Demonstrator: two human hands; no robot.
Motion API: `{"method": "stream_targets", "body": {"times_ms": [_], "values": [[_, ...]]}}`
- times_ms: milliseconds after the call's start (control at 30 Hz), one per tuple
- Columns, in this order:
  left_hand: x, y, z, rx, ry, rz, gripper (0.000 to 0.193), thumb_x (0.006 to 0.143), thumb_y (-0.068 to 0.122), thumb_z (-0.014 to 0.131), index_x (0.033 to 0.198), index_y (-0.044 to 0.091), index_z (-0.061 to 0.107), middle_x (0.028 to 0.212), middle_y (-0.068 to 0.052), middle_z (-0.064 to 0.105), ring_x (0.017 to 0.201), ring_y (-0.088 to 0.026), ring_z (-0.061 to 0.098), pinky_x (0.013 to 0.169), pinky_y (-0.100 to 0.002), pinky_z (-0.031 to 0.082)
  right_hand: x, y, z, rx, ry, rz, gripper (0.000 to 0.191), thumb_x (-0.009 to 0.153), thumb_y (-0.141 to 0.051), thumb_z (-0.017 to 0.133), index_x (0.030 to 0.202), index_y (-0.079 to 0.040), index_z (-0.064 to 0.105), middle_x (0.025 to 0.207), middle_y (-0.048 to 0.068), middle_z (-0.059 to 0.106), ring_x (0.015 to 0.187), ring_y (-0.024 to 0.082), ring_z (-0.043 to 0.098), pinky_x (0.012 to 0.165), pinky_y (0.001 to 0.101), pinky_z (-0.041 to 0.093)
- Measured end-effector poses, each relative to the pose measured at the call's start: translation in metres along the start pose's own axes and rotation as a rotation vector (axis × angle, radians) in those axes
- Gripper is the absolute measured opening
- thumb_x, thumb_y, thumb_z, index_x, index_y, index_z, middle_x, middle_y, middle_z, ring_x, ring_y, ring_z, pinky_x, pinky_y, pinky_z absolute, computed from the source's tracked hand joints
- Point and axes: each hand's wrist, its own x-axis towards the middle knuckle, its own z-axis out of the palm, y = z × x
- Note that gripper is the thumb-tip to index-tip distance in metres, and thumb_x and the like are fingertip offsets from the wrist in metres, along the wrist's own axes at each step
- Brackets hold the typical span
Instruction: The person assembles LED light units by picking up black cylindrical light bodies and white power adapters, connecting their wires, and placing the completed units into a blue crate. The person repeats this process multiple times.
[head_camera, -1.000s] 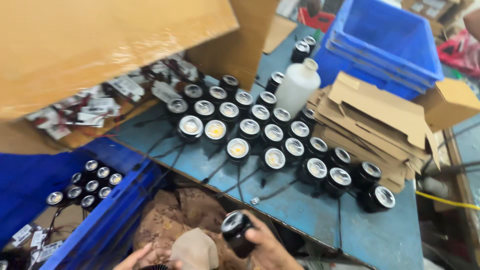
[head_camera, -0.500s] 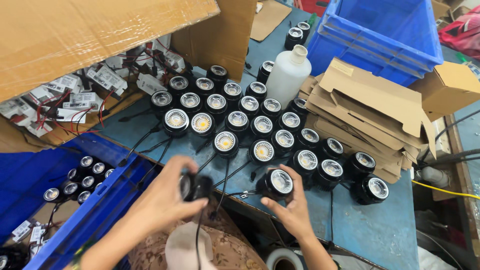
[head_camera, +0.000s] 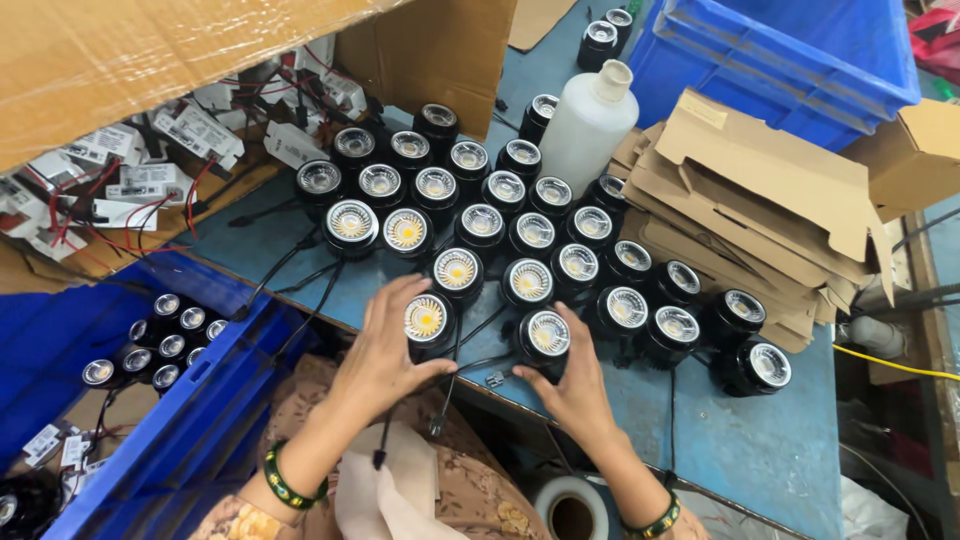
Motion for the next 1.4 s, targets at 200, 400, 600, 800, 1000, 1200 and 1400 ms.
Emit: {"method": "stream_targets", "body": {"times_ms": [200, 400, 600, 800, 1000, 1200, 1400], "values": [[0.001, -0.014, 0.019, -0.134, -0.015, -0.024, 0.1, 0.066, 0.025, 0.091, 0.149, 0.011, 0.037, 0.162, -0.018, 0.036, 0.139, -0.043, 0.049, 0.111, -0.046, 0.044, 0.009, -0.004, 0.004, -0.042, 0.05, 0.026, 0.094, 0.061, -0.014, 0.094, 0.141, -0.004, 0.046, 0.136, 0.019, 0.059, 0.126, 0.034, 0.06, 0.104, 0.0413, 0.047], [0.018, -0.009, 0.028, -0.133, -0.157, -0.187, 0.1, 0.064, 0.019, 0.092, 0.148, 0.026, 0.038, 0.166, -0.018, 0.027, 0.132, -0.04, 0.053, 0.095, -0.044, 0.054, 0.029, -0.006, 0.015, -0.094, 0.006, 0.107, 0.09, 0.06, -0.016, 0.095, 0.138, -0.005, 0.05, 0.128, 0.017, 0.062, 0.12, 0.031, 0.063, 0.101, 0.0395, 0.05], [0.037, -0.011, 0.039, -0.08, -0.155, -0.222, 0.107, 0.063, 0.019, 0.091, 0.151, 0.025, 0.03, 0.159, -0.023, 0.033, 0.122, -0.045, 0.057, 0.091, -0.048, 0.055, 0.043, -0.008, 0.024, -0.076, 0.001, 0.157, 0.094, 0.061, -0.018, 0.095, 0.14, -0.002, 0.046, 0.125, 0.019, 0.066, 0.118, 0.032, 0.066, 0.098, 0.0399, 0.051], [0.06, -0.02, 0.044, -0.113, -0.135, -0.174, 0.102, 0.069, 0.021, 0.088, 0.151, 0.021, 0.028, 0.139, -0.021, 0.06, 0.11, -0.044, 0.065, 0.082, -0.05, 0.056, 0.063, -0.006, 0.037, -0.077, 0.028, 0.19, 0.096, 0.064, -0.019, 0.094, 0.141, 0.001, 0.04, 0.118, 0.021, 0.072, 0.112, 0.031, 0.072, 0.092, 0.0383, 0.056], [0.078, -0.033, 0.042, -0.082, -0.186, -0.211, 0.105, 0.067, 0.024, 0.09, 0.152, 0.025, 0.027, 0.12, -0.02, 0.07, 0.106, -0.045, 0.067, 0.082, -0.052, 0.055, 0.077, 0.0, 0.05, -0.043, 0.077, 0.174, 0.094, 0.065, -0.016, 0.094, 0.14, 0.004, 0.04, 0.12, 0.024, 0.071, 0.115, 0.032, 0.071, 0.095, 0.0377, 0.055], [0.095, -0.037, 0.043, -0.072, -0.217, -0.294, 0.109, 0.066, 0.025, 0.092, 0.153, 0.03, 0.027, 0.115, -0.022, 0.072, 0.11, -0.045, 0.066, 0.086, -0.052, 0.054, 0.09, 0.004, 0.061, -0.031, 0.126, 0.166, 0.095, 0.064, -0.017, 0.094, 0.139, 0.005, 0.04, 0.122, 0.024, 0.07, 0.117, 0.033, 0.069, 0.099, 0.0379, 0.053], [0.088, -0.029, 0.044, 0.083, -0.104, -0.176, 0.115, 0.059, 0.028, 0.096, 0.152, 0.018, 0.029, 0.127, -0.023, 0.065, 0.11, -0.048, 0.063, 0.093, -0.052, 0.051, 0.081, 0.001, 0.049, -0.184, 0.119, 0.082, 0.096, 0.065, -0.02, 0.095, 0.141, 0.007, 0.043, 0.132, 0.03, 0.061, 0.124, 0.041, 0.061, 0.102, 0.0423, 0.048]]}}
